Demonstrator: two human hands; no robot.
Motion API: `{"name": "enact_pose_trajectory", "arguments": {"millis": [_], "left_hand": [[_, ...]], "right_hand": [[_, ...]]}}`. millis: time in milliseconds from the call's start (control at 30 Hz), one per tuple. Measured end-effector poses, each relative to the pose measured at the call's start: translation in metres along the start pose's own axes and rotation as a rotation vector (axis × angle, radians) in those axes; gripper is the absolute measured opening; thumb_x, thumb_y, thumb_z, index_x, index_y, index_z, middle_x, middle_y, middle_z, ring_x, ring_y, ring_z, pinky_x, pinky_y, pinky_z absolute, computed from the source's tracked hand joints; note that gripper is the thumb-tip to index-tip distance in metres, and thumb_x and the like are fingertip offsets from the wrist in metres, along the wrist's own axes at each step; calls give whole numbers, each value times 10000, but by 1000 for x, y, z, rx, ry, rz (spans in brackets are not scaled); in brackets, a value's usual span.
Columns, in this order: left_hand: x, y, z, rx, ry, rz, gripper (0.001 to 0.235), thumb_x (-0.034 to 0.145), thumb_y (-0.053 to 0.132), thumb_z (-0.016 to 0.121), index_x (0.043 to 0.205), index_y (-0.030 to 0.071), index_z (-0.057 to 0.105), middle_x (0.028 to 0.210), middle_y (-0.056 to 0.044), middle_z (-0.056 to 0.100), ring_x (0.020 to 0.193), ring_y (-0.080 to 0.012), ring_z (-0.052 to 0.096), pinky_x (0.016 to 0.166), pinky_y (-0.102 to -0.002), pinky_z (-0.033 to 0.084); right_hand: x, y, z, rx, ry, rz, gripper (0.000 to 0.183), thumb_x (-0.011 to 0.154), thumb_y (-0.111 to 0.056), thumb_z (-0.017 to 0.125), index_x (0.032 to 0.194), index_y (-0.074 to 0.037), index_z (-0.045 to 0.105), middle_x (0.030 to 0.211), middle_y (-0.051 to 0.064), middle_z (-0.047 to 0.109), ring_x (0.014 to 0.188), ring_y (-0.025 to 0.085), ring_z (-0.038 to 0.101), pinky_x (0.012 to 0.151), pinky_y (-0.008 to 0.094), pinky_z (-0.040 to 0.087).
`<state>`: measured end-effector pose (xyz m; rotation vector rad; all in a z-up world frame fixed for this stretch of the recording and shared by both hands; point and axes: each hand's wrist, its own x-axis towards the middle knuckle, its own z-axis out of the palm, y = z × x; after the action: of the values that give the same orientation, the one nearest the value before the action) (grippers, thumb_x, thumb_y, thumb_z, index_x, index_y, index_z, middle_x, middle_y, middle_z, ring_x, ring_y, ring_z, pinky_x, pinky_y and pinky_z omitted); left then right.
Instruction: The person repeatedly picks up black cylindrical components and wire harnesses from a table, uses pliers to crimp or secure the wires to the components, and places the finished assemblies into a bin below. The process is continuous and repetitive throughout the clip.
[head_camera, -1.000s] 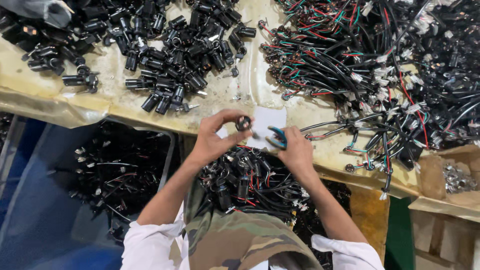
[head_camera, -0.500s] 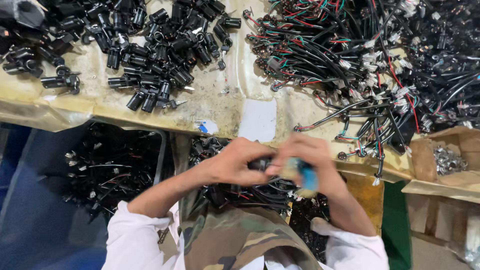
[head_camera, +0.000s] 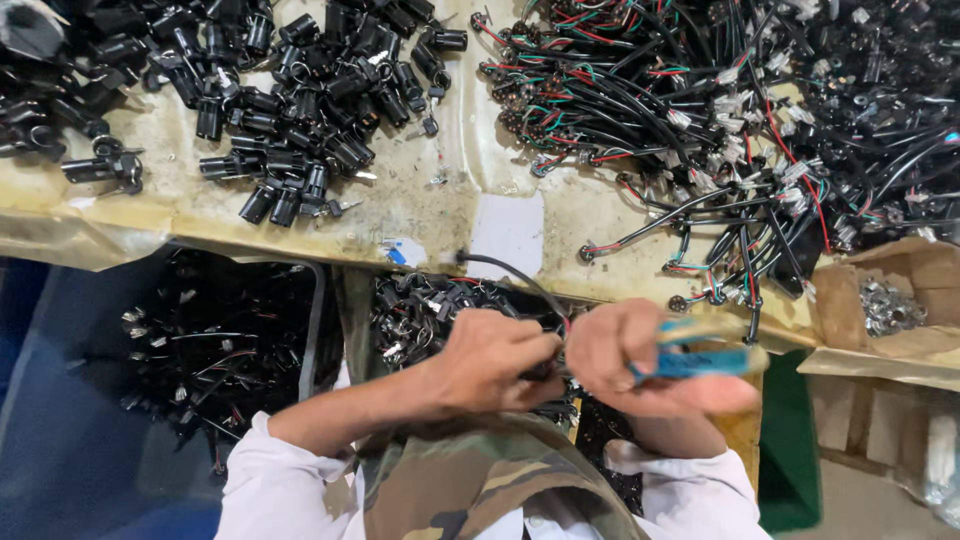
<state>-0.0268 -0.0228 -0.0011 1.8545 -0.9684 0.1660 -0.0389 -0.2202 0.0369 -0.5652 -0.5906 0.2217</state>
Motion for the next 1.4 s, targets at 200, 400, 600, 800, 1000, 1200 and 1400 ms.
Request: {"name": "enact_pose_trajectory", "arguments": {"millis": [200,400,600,800,1000,1200,1400], "left_hand": [[3,5,7,-136,-18,-20,343,744,314,847,762,90,588,703,-77,586,588,-320,611,510,-418,454],[19,-3,-66,-362,-439,101,247,803,287,772,940,94,700,833,-61,658,793,-290,673,656,-412,487],[19,-32,-84,-213,-738,302,567,725,299,786,1226,55,680,1119,-144,659,1086,-343,628,907,-465,487],[49,-172,-118,451,-21,-127,513,835,-69,547,1313,56,685,1379,-107,660,1274,-334,579,1138,-416,456],[67,-266,-132,767,-184,-113,362,790,47,729,1141,130,746,1165,-46,690,1172,-338,540,948,-481,420],[68,-232,-118,-163,356,-258,358,1010,214,738,1312,72,609,1223,-36,693,1171,-203,634,1006,-372,502],[59,-166,-69,-1134,427,-486,355,1059,313,547,1317,80,617,964,-29,607,872,-125,568,822,-317,483]], "right_hand": [[-18,11,2,-53,214,82,599,881,-649,719,690,-150,448,551,-47,429,421,114,344,409,290,292],[19,-17,-42,-260,365,116,466,996,-543,704,840,-154,499,601,-50,457,466,89,351,471,280,280],[96,20,-166,-1817,328,207,146,912,-87,732,1041,-50,677,925,63,699,732,237,694,643,365,551],[50,42,-201,-2063,159,298,396,707,-71,761,1092,-54,672,1049,142,644,914,374,661,762,463,538],[67,19,-206,-2120,116,427,418,813,-369,849,1073,-90,678,1009,137,636,867,395,650,711,487,520],[41,12,-222,-2118,16,365,382,838,-330,838,1047,-72,649,979,135,635,913,391,650,747,481,520],[47,1,-227,-1705,233,261,193,843,-162,775,1002,-72,714,922,96,717,805,271,699,630,395,544]]}}
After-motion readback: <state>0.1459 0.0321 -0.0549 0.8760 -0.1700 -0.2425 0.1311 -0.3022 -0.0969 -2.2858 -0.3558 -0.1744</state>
